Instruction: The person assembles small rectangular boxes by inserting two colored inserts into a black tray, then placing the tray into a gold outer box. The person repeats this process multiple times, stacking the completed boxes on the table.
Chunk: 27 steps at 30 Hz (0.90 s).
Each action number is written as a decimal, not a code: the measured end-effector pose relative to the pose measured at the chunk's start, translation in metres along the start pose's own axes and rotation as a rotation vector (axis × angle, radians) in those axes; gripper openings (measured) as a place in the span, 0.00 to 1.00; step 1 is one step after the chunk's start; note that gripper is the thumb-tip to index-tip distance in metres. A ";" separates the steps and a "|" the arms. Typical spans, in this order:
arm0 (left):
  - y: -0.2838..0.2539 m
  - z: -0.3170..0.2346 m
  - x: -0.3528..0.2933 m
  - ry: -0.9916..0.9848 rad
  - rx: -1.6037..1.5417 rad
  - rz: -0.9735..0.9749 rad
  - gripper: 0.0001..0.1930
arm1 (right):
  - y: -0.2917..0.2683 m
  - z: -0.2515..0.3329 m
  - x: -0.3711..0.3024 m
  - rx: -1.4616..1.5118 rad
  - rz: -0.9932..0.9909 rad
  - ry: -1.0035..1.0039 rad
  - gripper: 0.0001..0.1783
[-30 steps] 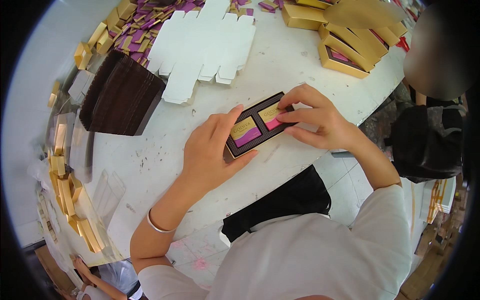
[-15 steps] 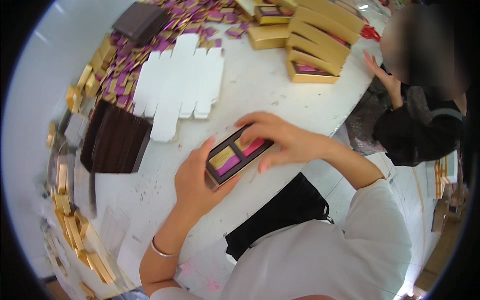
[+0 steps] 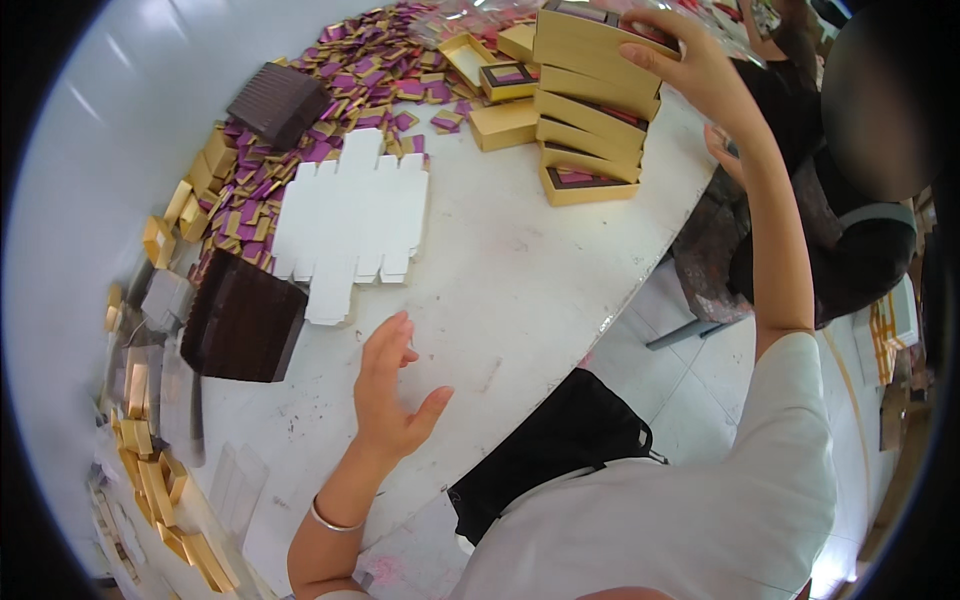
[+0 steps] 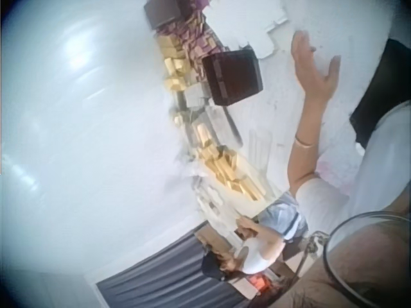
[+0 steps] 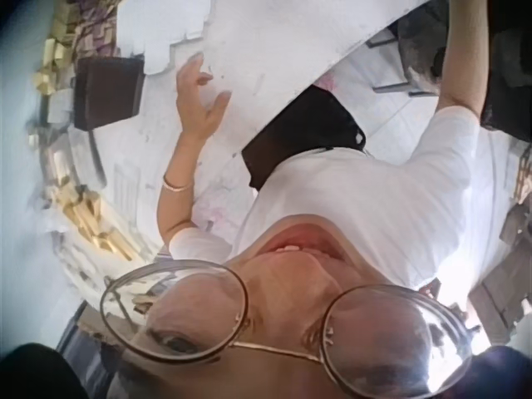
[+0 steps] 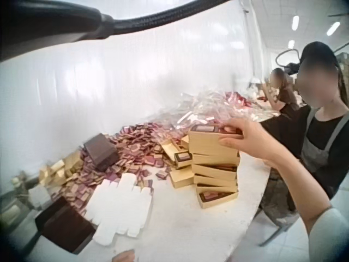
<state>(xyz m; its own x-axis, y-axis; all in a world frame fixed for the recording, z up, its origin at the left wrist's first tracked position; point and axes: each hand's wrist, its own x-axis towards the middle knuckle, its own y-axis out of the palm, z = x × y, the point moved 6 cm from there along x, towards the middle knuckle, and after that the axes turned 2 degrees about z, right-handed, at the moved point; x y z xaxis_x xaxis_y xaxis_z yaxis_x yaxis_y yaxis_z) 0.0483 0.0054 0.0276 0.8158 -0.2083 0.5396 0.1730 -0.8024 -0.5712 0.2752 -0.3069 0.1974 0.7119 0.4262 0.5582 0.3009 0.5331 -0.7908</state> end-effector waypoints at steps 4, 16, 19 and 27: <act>-0.013 -0.005 -0.005 0.072 0.106 -0.053 0.32 | 0.008 0.009 0.003 0.089 -0.239 -0.043 0.35; -0.156 -0.053 -0.045 0.171 0.627 -0.397 0.08 | 0.122 0.199 -0.044 0.344 0.059 -0.522 0.20; -0.245 -0.014 -0.093 -0.430 0.873 -0.600 0.14 | 0.149 0.263 -0.029 0.481 0.124 -0.735 0.20; -0.400 0.047 -0.311 -1.058 1.282 -0.364 0.33 | 0.205 0.347 0.017 0.277 0.177 -0.924 0.10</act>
<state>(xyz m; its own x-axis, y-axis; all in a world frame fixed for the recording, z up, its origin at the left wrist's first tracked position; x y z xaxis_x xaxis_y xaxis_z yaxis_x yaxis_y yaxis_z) -0.2484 0.4174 0.0596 0.5286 0.7313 0.4310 0.2894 0.3221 -0.9014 0.1288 0.0635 0.1319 -0.0800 0.8582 0.5070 -0.0056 0.5083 -0.8612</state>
